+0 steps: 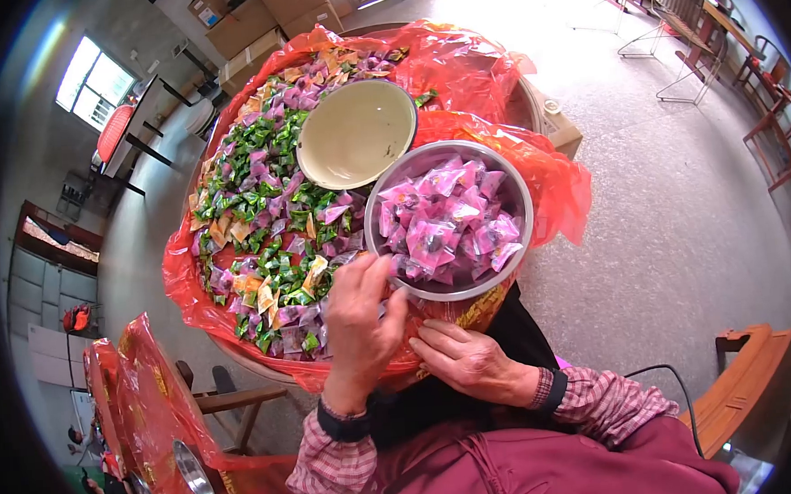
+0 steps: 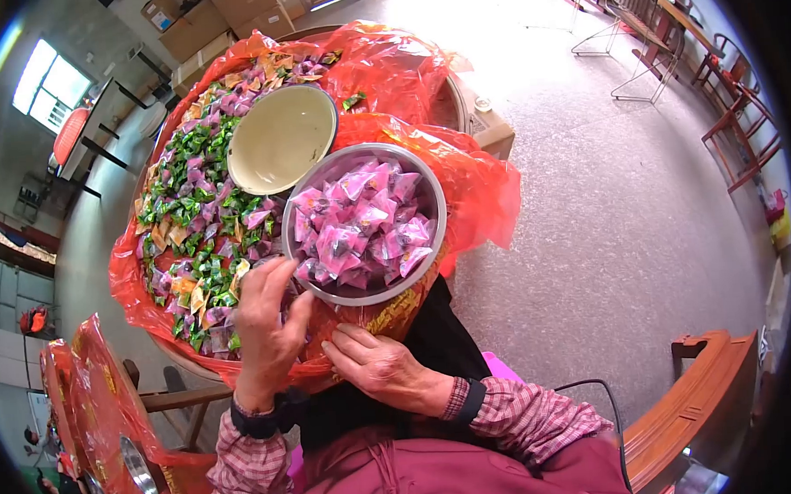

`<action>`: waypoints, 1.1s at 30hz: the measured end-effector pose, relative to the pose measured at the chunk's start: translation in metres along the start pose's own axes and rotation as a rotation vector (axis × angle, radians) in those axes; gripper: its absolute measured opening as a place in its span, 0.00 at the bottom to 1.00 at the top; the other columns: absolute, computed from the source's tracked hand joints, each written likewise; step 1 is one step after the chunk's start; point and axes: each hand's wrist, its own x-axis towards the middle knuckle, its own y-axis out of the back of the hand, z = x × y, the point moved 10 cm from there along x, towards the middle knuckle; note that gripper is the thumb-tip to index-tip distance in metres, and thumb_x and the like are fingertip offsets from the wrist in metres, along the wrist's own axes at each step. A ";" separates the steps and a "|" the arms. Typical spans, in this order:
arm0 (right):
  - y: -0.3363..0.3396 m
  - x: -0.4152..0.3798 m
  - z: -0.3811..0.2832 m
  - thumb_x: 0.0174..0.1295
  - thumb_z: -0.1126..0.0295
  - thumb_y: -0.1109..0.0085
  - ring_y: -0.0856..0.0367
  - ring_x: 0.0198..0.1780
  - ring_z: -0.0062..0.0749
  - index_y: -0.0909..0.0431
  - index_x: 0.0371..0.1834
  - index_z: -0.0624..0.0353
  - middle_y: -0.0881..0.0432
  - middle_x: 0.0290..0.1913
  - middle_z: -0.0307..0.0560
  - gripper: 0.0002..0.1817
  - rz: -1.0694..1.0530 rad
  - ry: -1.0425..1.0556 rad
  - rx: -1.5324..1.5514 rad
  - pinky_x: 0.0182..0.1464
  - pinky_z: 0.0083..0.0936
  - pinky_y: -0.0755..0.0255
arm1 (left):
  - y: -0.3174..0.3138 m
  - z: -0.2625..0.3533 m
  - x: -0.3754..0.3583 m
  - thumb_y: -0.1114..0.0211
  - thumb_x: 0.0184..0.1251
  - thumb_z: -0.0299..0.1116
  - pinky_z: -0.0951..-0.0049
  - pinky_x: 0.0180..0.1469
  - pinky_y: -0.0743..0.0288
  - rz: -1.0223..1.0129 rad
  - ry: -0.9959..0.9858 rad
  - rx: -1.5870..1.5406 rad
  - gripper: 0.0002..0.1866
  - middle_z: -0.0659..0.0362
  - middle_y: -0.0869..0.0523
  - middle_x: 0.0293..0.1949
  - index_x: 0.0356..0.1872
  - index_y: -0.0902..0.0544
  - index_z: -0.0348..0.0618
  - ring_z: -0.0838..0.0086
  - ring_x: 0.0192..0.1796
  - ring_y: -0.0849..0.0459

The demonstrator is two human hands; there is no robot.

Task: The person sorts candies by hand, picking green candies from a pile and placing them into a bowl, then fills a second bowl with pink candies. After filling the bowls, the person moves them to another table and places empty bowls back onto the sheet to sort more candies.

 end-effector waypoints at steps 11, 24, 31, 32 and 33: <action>-0.005 -0.010 0.004 0.56 0.73 0.34 0.17 0.53 0.48 0.17 0.48 0.61 0.18 0.47 0.50 0.15 0.020 -0.012 0.162 0.47 0.37 0.18 | -0.048 0.048 -0.005 0.30 0.60 0.29 0.51 0.63 0.27 -0.035 -0.226 0.161 0.22 0.45 0.19 0.61 0.57 0.14 0.43 0.49 0.61 0.20; -0.013 -0.016 0.007 0.52 0.76 0.31 0.14 0.50 0.50 0.15 0.44 0.63 0.15 0.46 0.51 0.14 0.050 -0.015 0.113 0.48 0.37 0.17 | -0.059 0.048 -0.007 0.32 0.61 0.30 0.51 0.66 0.30 0.036 -0.175 0.226 0.22 0.44 0.22 0.63 0.59 0.14 0.47 0.50 0.63 0.22; -0.003 0.003 0.000 0.55 0.73 0.36 0.19 0.63 0.51 0.21 0.60 0.67 0.19 0.59 0.57 0.26 -0.036 -0.015 0.013 0.61 0.36 0.20 | 0.021 -0.052 -0.046 0.31 0.62 0.28 0.52 0.64 0.28 0.083 0.124 0.384 0.20 0.44 0.20 0.58 0.56 0.17 0.37 0.48 0.61 0.22; -0.003 0.002 0.000 0.55 0.73 0.36 0.19 0.63 0.51 0.21 0.60 0.67 0.19 0.59 0.57 0.26 -0.037 -0.013 0.016 0.61 0.36 0.20 | 0.034 -0.071 -0.054 0.31 0.62 0.28 0.52 0.63 0.28 0.074 0.174 0.460 0.19 0.45 0.20 0.57 0.54 0.18 0.37 0.48 0.60 0.22; -0.004 0.002 0.000 0.57 0.73 0.33 0.18 0.63 0.52 0.20 0.60 0.67 0.18 0.58 0.57 0.25 -0.044 -0.023 0.024 0.62 0.37 0.20 | 0.046 -0.082 -0.062 0.31 0.62 0.28 0.52 0.63 0.28 0.074 0.177 0.462 0.19 0.45 0.20 0.57 0.54 0.18 0.37 0.48 0.60 0.22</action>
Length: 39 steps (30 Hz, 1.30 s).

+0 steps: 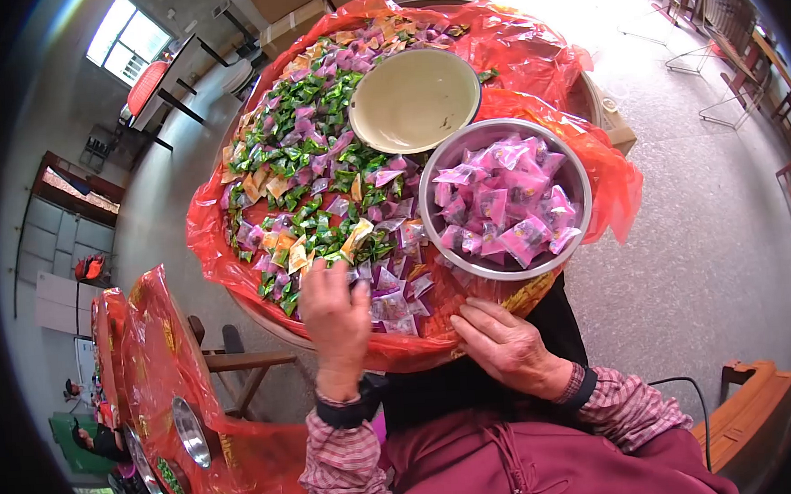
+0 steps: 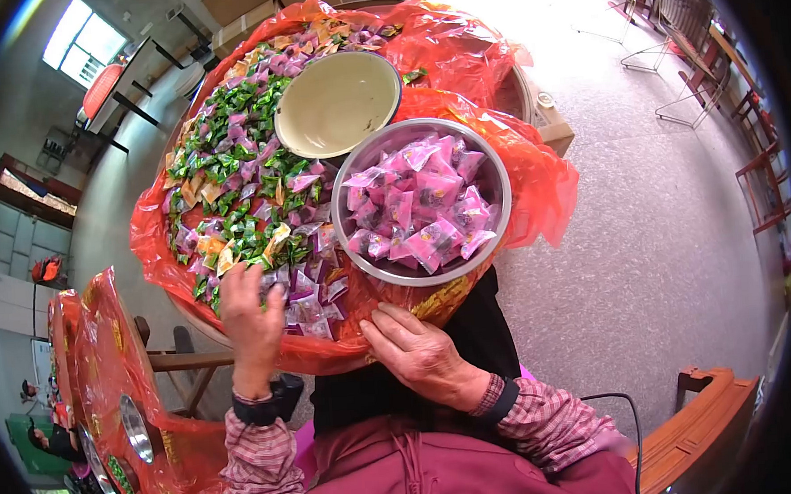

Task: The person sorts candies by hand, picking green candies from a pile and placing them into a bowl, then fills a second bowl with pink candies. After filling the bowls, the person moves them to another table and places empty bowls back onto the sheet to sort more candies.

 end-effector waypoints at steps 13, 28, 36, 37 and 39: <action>0.001 0.003 -0.003 0.57 0.75 0.33 0.18 0.62 0.52 0.20 0.60 0.68 0.18 0.57 0.57 0.24 0.004 -0.031 -0.011 0.60 0.37 0.19 | -0.003 -0.052 -0.003 0.41 0.57 0.21 0.54 0.63 0.29 -0.125 0.020 -0.108 0.20 0.48 0.18 0.52 0.53 0.18 0.37 0.49 0.57 0.23; 0.001 0.001 -0.002 0.57 0.75 0.29 0.17 0.60 0.53 0.19 0.58 0.67 0.18 0.56 0.56 0.24 0.022 -0.038 0.000 0.60 0.39 0.19 | 0.029 -0.043 0.025 0.38 0.69 0.23 0.60 0.50 0.22 0.082 0.194 -0.338 0.10 0.49 0.13 0.43 0.49 0.17 0.36 0.54 0.47 0.14; -0.001 0.001 -0.002 0.58 0.76 0.31 0.18 0.61 0.54 0.20 0.59 0.68 0.18 0.57 0.57 0.24 0.009 -0.031 -0.018 0.61 0.40 0.20 | -0.008 0.085 0.083 0.37 0.74 0.25 0.74 0.47 0.21 0.035 -0.068 -0.736 0.14 0.58 0.13 0.42 0.58 0.18 0.38 0.76 0.42 0.16; -0.002 0.001 -0.002 0.58 0.75 0.31 0.18 0.61 0.54 0.20 0.59 0.68 0.18 0.57 0.57 0.24 0.005 -0.032 -0.021 0.61 0.40 0.20 | -0.008 0.099 0.087 0.36 0.74 0.25 0.74 0.48 0.20 0.035 -0.087 -0.792 0.16 0.57 0.12 0.43 0.60 0.19 0.38 0.76 0.43 0.15; -0.001 0.001 -0.003 0.56 0.75 0.33 0.18 0.61 0.53 0.21 0.60 0.68 0.18 0.57 0.57 0.25 0.008 -0.019 -0.028 0.61 0.38 0.19 | -0.013 0.109 0.093 0.34 0.73 0.25 0.73 0.48 0.19 -0.031 -0.098 -0.840 0.19 0.56 0.13 0.46 0.63 0.20 0.39 0.76 0.43 0.15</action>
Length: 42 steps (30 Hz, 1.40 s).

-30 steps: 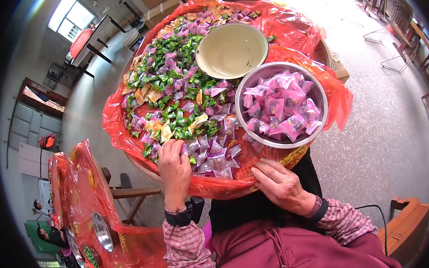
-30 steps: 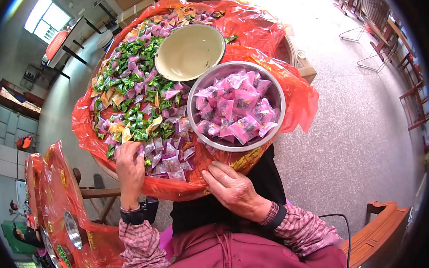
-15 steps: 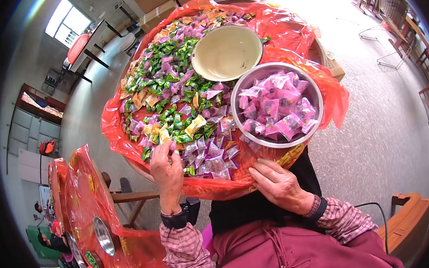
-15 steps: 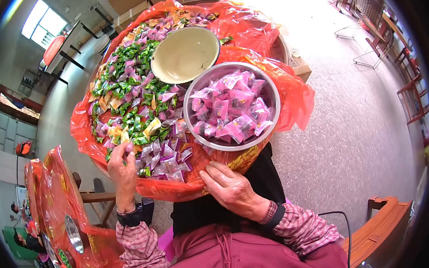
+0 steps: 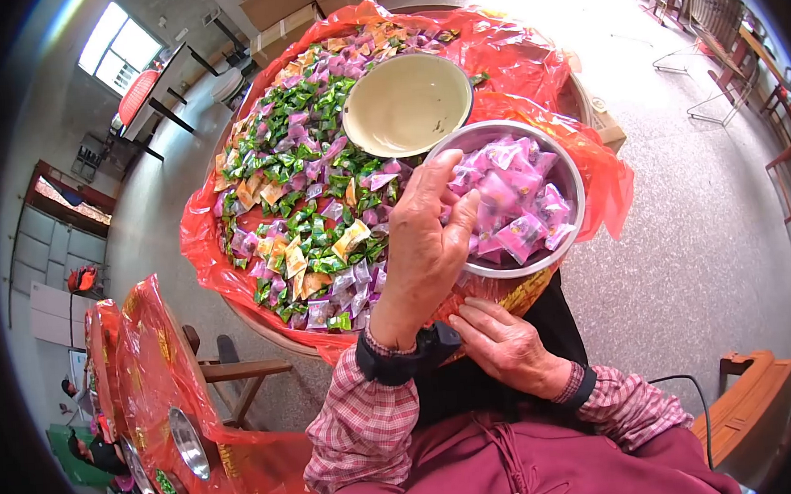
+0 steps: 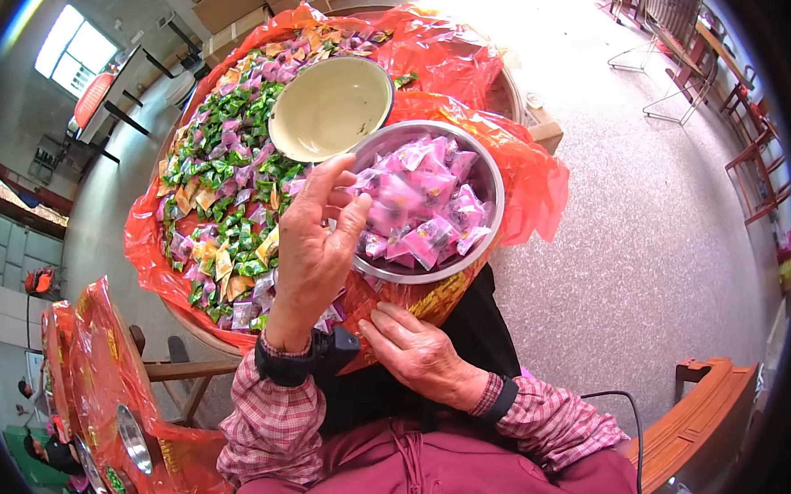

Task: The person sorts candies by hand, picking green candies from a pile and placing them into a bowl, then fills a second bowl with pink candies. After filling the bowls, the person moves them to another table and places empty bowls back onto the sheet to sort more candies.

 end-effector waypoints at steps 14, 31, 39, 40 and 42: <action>-0.001 -0.001 -0.001 0.51 0.72 0.36 0.18 0.61 0.50 0.21 0.59 0.68 0.19 0.56 0.56 0.28 0.023 0.024 -0.030 0.59 0.35 0.19 | 0.028 -0.126 -0.008 0.34 0.61 0.32 0.50 0.53 0.22 -0.291 0.060 0.825 0.17 0.46 0.14 0.45 0.50 0.19 0.39 0.47 0.50 0.17; 0.000 -0.003 0.002 0.57 0.74 0.30 0.16 0.59 0.49 0.20 0.58 0.67 0.18 0.56 0.55 0.24 0.034 0.008 0.010 0.59 0.35 0.19 | 0.101 -0.128 -0.017 0.33 0.72 0.25 0.81 0.32 0.29 0.165 0.334 -0.032 0.05 0.67 0.16 0.31 0.46 0.15 0.40 0.85 0.30 0.21; -0.001 -0.002 0.001 0.58 0.75 0.31 0.17 0.60 0.51 0.20 0.58 0.68 0.18 0.56 0.56 0.23 0.027 0.007 0.011 0.60 0.37 0.19 | 0.030 -0.070 0.015 0.34 0.73 0.23 0.80 0.35 0.21 -0.064 0.344 -0.273 0.12 0.60 0.13 0.40 0.54 0.18 0.38 0.82 0.35 0.15; -0.002 -0.003 0.001 0.58 0.75 0.31 0.17 0.60 0.51 0.20 0.58 0.68 0.18 0.56 0.56 0.23 0.024 0.009 0.002 0.60 0.37 0.19 | 0.010 -0.057 0.020 0.33 0.72 0.24 0.80 0.36 0.21 -0.140 0.275 -0.369 0.14 0.59 0.13 0.42 0.56 0.18 0.37 0.82 0.36 0.15; -0.002 -0.003 0.001 0.58 0.75 0.31 0.17 0.60 0.52 0.20 0.58 0.68 0.18 0.56 0.57 0.23 0.021 0.014 0.005 0.60 0.37 0.19 | -0.005 -0.040 0.026 0.31 0.71 0.25 0.79 0.37 0.20 -0.217 0.202 -0.464 0.15 0.59 0.14 0.43 0.57 0.18 0.37 0.81 0.38 0.15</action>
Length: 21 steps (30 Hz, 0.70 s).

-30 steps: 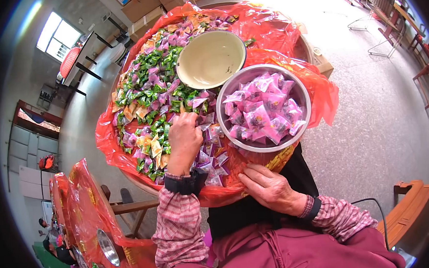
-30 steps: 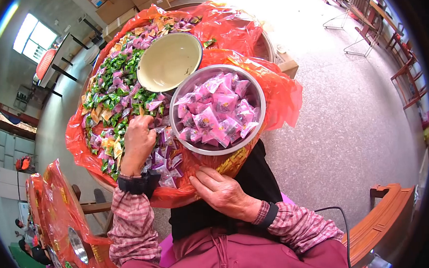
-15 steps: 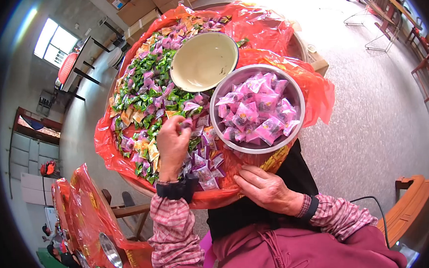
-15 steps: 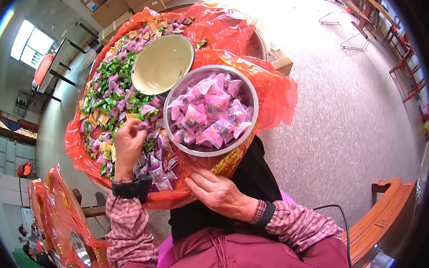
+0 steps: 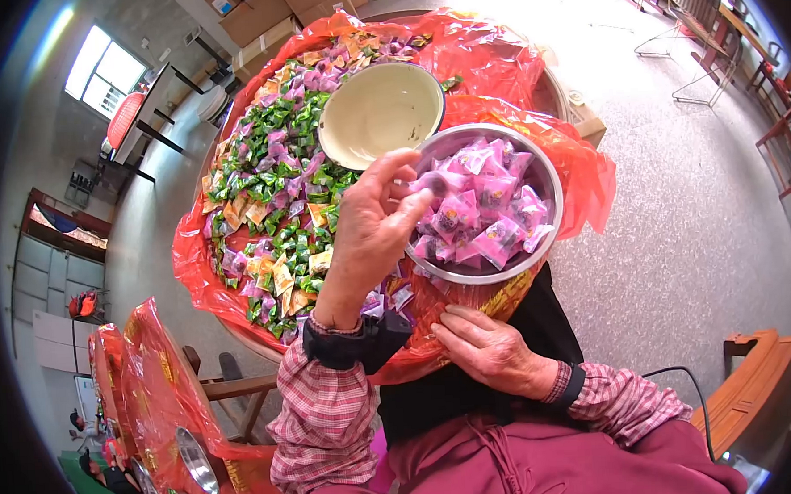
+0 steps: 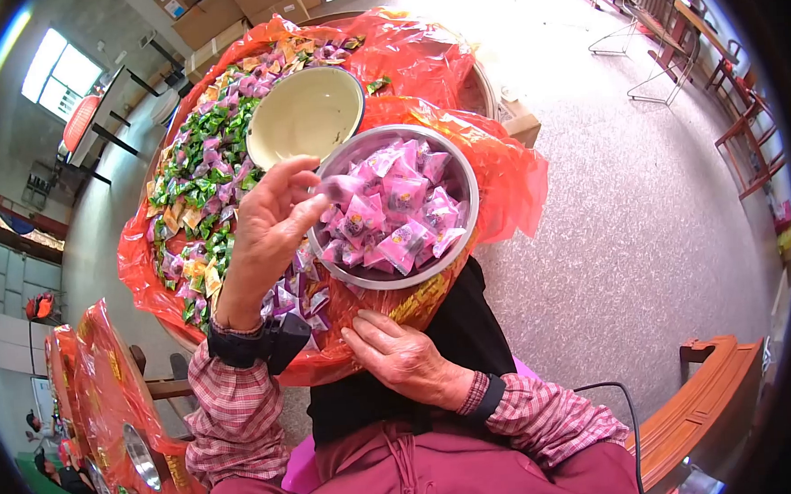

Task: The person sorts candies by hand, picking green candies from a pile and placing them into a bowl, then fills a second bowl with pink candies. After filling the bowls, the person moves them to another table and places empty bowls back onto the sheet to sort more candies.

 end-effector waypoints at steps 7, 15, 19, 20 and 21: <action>-0.001 -0.003 0.001 0.58 0.75 0.31 0.16 0.59 0.53 0.21 0.59 0.69 0.18 0.56 0.58 0.24 0.013 0.005 0.009 0.60 0.38 0.19 | 0.064 -0.018 0.013 0.28 0.62 0.28 0.68 0.45 0.17 0.071 -0.021 0.576 0.20 0.52 0.15 0.46 0.56 0.17 0.38 0.69 0.38 0.13; -0.002 -0.002 -0.001 0.56 0.72 0.37 0.18 0.62 0.49 0.22 0.60 0.68 0.19 0.58 0.58 0.26 0.022 0.016 -0.035 0.56 0.34 0.17 | 0.074 -0.079 0.016 0.32 0.58 0.30 0.57 0.57 0.23 -0.021 -0.017 1.282 0.19 0.50 0.18 0.48 0.53 0.15 0.43 0.51 0.55 0.18; -0.002 -0.001 -0.001 0.56 0.72 0.37 0.18 0.62 0.49 0.22 0.61 0.68 0.19 0.58 0.57 0.27 0.020 0.017 -0.041 0.55 0.33 0.17 | 0.084 -0.085 0.020 0.32 0.62 0.30 0.56 0.51 0.21 0.042 -0.071 1.213 0.13 0.51 0.15 0.43 0.48 0.13 0.47 0.51 0.49 0.16; -0.002 -0.001 -0.001 0.56 0.72 0.37 0.18 0.62 0.49 0.22 0.61 0.68 0.19 0.58 0.57 0.27 0.020 0.016 -0.040 0.55 0.33 0.17 | 0.089 -0.081 0.020 0.32 0.63 0.30 0.57 0.48 0.20 0.079 -0.097 1.115 0.11 0.52 0.14 0.40 0.46 0.13 0.45 0.50 0.45 0.14; -0.002 -0.002 -0.001 0.56 0.72 0.37 0.18 0.62 0.49 0.22 0.61 0.68 0.19 0.58 0.57 0.27 0.019 0.016 -0.041 0.55 0.33 0.17 | 0.093 -0.069 0.017 0.33 0.68 0.30 0.63 0.40 0.20 0.148 -0.211 1.017 0.05 0.56 0.12 0.33 0.40 0.13 0.43 0.61 0.34 0.12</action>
